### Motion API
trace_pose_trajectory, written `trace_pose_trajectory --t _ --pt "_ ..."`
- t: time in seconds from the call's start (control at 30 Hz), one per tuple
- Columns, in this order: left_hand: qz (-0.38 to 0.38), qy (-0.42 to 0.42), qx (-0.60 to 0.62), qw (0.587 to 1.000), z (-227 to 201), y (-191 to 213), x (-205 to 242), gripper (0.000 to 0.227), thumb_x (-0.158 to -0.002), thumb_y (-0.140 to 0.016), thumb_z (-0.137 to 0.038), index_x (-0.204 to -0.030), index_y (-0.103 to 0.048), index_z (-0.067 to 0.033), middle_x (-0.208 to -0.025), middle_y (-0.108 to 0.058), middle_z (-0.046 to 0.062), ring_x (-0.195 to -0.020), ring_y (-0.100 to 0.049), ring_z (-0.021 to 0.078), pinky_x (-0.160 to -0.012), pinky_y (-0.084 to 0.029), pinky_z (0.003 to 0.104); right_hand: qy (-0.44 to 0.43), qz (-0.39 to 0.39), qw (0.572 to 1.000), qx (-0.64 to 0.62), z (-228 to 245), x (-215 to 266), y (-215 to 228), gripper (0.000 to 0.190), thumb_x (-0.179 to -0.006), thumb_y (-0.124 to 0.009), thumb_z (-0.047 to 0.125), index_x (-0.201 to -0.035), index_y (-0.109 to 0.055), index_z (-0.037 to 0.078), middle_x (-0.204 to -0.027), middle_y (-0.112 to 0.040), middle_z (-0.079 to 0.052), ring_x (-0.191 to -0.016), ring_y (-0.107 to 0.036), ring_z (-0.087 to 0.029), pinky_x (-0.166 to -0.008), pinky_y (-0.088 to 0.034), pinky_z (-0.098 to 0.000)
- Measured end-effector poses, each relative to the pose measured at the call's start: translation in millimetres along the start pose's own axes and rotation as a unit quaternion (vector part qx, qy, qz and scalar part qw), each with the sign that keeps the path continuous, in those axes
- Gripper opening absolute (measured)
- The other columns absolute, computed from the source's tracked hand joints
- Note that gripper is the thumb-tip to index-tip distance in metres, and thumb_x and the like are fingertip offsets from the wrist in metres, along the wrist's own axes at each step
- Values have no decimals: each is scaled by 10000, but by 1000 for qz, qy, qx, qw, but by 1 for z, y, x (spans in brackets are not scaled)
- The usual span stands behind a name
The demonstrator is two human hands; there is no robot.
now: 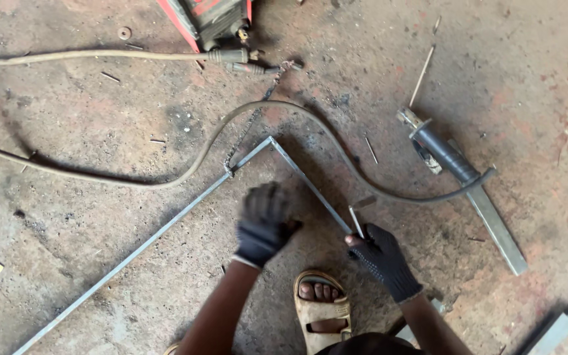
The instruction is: The person aligns metal bars into a rectangular frame on the floor, then uses a welding torch to join the corners. They repeatedly reposition the bars, weld the joints, and use a hammer to tap the frame into alignment.
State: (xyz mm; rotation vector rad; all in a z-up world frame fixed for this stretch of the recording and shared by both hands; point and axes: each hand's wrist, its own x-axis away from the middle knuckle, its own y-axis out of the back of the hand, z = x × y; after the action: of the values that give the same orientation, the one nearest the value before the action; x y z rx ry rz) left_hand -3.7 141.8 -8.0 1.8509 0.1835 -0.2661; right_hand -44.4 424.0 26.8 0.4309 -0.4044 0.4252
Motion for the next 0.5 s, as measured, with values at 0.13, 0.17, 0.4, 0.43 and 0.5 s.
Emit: trace_pose_trajectory --t 0.13,0.17,0.4,0.43,0.5 --pt "68 -120 58 989 -46 -14 -21 868 -728 -759 -618 -1383 -561 -85 -1470 -552 212 -1355 -495 397 -1128 -350 589 207 -2 966 155 54 -25 19 245 -1007 -599 242 -967 -668 10 -697 -650 -81 -602 -638 -148 -560 -509 -304" --pt "78 -148 65 984 -56 -21 -24 868 -704 -753 -621 -1377 -570 -104 -1481 -544 208 -1389 -477 402 -1142 -323 602 264 -11 945 191 69 -35 20 238 -1023 -581 224 -996 -668 4 -706 -645 -93 -598 -626 -161 -562 -508 -316" --pt "84 -158 101 979 -70 -96 -16 547 -856 -713 -454 -1307 -709 -145 -1483 -567 166 -1423 -431 410 -1227 -205 688 424 -157 871 191 111 -93 -30 215 -1062 -588 197 -986 -646 5 -697 -586 -160 -562 -590 -288 -537 -448 -403" --pt "58 -141 116 982 -74 -107 -15 532 -879 -701 -438 -1327 -706 -152 -1485 -567 158 -1437 -427 403 -1228 -198 676 427 -138 875 183 110 -107 -42 212 -1061 -582 201 -1005 -652 9 -714 -600 -164 -578 -608 -290 -540 -461 -395" --pt "68 -117 119 984 -78 -119 -8 495 -913 -680 -413 -1342 -692 -165 -1487 -573 131 -1465 -424 391 -1253 -196 647 431 -96 881 167 105 -133 -59 214 -1058 -568 208 -1043 -665 17 -748 -626 -170 -610 -645 -295 -545 -486 -379"
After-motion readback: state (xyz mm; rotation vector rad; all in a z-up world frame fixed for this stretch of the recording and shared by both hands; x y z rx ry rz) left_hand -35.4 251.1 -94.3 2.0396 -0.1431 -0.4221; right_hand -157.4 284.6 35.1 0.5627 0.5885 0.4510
